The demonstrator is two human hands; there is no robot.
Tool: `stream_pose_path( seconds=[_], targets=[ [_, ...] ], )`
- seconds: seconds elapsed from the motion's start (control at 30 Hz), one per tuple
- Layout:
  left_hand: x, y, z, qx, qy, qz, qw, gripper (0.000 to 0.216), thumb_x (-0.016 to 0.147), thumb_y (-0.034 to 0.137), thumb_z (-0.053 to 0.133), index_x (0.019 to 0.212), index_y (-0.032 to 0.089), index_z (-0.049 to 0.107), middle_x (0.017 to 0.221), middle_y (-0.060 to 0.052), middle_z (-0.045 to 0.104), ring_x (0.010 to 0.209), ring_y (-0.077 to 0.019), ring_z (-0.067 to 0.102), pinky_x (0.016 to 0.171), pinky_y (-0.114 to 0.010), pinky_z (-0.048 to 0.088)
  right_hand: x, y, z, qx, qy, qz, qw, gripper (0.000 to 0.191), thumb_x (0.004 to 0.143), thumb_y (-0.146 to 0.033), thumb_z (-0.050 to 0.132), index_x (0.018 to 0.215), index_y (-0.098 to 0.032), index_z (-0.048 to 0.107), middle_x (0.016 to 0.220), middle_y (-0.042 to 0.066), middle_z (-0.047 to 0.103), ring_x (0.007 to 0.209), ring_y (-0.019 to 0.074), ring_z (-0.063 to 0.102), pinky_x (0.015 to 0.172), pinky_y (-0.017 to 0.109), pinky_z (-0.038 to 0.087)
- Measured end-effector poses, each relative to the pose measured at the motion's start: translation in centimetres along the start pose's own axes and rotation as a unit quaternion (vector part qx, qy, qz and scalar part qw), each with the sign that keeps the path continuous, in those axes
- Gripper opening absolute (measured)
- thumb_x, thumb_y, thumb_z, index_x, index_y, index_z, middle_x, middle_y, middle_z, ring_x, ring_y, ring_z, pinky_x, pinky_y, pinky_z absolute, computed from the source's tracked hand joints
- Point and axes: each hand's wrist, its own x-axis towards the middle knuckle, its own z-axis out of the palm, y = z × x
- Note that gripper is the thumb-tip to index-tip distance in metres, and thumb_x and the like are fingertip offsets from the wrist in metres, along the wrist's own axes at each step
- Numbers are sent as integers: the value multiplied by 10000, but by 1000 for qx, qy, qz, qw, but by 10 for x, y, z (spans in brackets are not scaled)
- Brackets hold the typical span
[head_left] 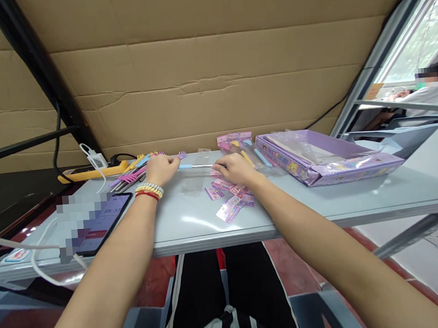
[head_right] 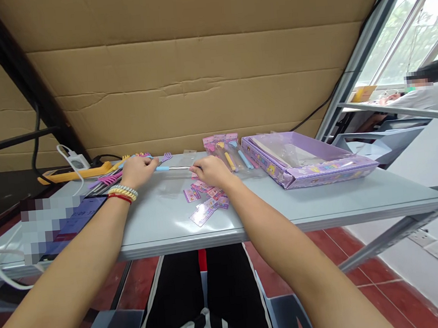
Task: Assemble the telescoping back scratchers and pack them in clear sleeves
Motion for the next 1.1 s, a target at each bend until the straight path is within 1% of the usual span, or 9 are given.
stream_pose_path(
  seconds=[0.1,0.17,0.27,0.37,0.5,0.7,0.87,1.0,1.1],
  targets=[
    [1,2,-2,13,-41,4,999,490,837,465,384,526,194,648,559,-102,639,595,-212,571,538,-311,299,0,-6,1,-12,-5,-5,1000,347,916,-312,456,737,-165,714,737,79,693,656,151,538,599,274,266],
    [2,5,-2,28,-58,2,998,494,842,447,371,554,185,675,602,-126,662,620,-230,591,549,-317,328,1,-11,1,-27,-4,-3,1000,349,918,-316,456,730,-167,710,729,82,691,658,156,542,595,281,257],
    [1,14,-3,70,-63,-6,996,480,848,394,351,663,163,729,746,-168,708,712,-268,632,596,-329,391,1,-20,3,-45,0,4,999,346,920,-327,459,726,-171,701,724,82,689,662,165,548,595,287,250],
    [-2,23,-6,104,-64,-20,992,468,845,355,348,804,126,755,886,-210,714,807,-310,652,655,-354,437,1,-25,5,-45,7,9,999,347,925,-331,454,730,-169,691,752,86,694,693,174,565,606,288,258],
    [-7,33,-12,126,-66,-39,989,465,837,358,364,889,103,750,924,-227,708,854,-330,656,689,-368,456,0,-28,6,-42,17,17,999,355,933,-338,445,729,-168,681,778,92,694,730,184,579,620,289,269],
    [-12,40,-16,135,-86,-49,986,469,829,359,367,920,87,738,947,-232,704,894,-336,651,712,-374,462,-3,-30,10,-61,16,6,998,324,933,-319,438,791,-175,692,824,90,694,737,180,574,608,292,252],
    [-12,39,-14,130,-117,-36,984,484,844,357,339,913,83,733,980,-234,699,913,-343,648,698,-370,457,-5,-31,13,-81,16,4,997,349,942,-348,421,830,-169,698,850,98,696,742,186,575,587,301,221],
    [-11,38,-10,124,-104,-44,986,473,837,380,355,868,101,735,942,-219,710,854,-322,657,648,-345,445,-5,-32,12,-96,17,1,995,358,944,-354,414,839,-167,702,837,105,689,743,191,574,583,304,221],
    [-11,38,-7,115,-91,-55,988,494,836,428,363,835,107,738,904,-218,712,814,-320,655,621,-342,436,-5,-32,11,-90,13,8,996,358,939,-362,425,846,-161,706,840,112,688,758,200,585,598,303,245]
  ],
)
